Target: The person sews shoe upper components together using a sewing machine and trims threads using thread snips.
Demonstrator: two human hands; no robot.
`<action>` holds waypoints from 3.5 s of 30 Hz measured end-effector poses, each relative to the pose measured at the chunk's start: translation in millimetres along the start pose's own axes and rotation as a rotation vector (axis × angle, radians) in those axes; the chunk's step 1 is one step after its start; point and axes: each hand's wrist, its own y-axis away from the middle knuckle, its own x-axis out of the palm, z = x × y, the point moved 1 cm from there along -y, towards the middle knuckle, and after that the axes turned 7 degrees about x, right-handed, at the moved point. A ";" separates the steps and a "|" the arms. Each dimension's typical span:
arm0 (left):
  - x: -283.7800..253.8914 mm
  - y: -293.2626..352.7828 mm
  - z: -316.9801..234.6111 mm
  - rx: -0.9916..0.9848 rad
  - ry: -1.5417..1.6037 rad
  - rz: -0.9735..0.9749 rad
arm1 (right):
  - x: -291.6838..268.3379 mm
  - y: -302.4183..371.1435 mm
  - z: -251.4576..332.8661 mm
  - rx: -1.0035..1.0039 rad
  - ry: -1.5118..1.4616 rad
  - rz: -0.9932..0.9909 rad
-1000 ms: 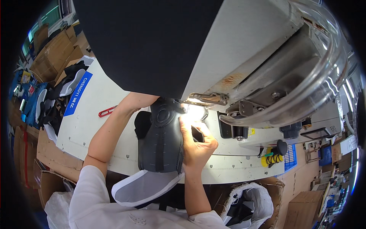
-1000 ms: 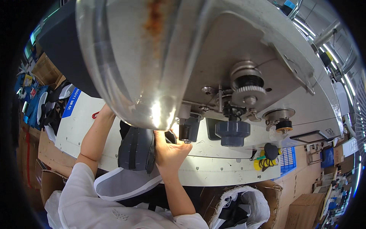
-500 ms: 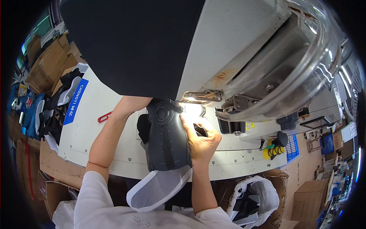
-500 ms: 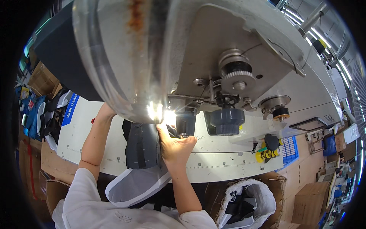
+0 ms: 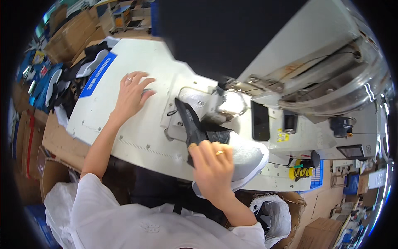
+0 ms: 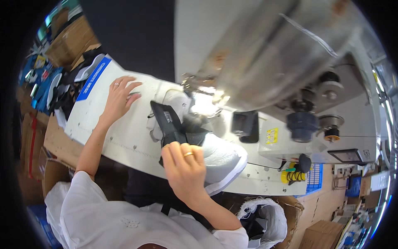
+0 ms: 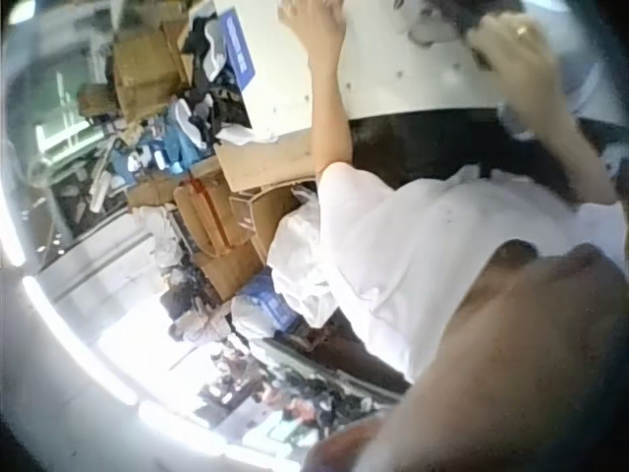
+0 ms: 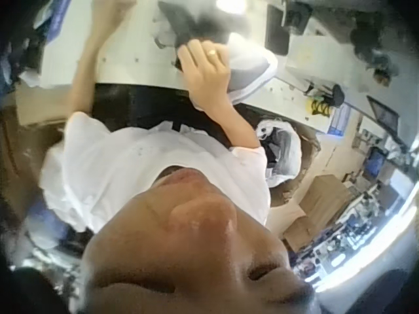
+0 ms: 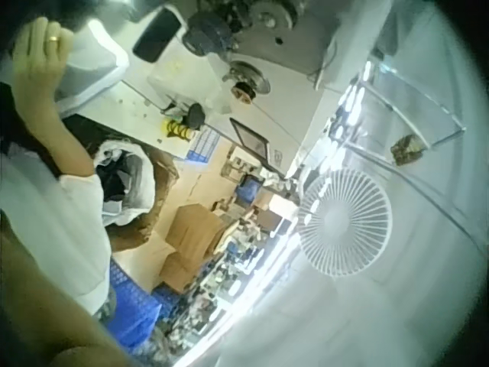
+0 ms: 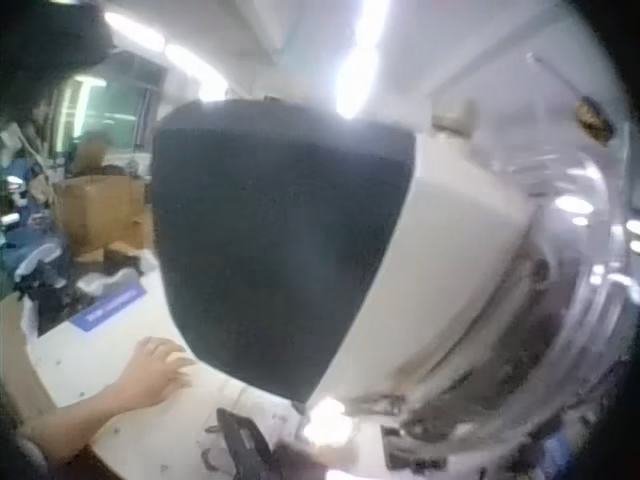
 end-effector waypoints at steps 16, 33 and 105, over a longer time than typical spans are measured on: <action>-66.7 105.2 -81.5 0.028 0.224 0.109 | 62.5 44.8 31.1 -0.183 -0.006 0.060; -8.3 59.0 -95.4 -0.382 0.693 0.174 | 53.3 44.6 14.9 0.306 -0.229 0.406; -169.4 165.0 201.2 -0.608 -0.312 -0.828 | -56.1 62.4 -80.9 0.488 0.324 -0.345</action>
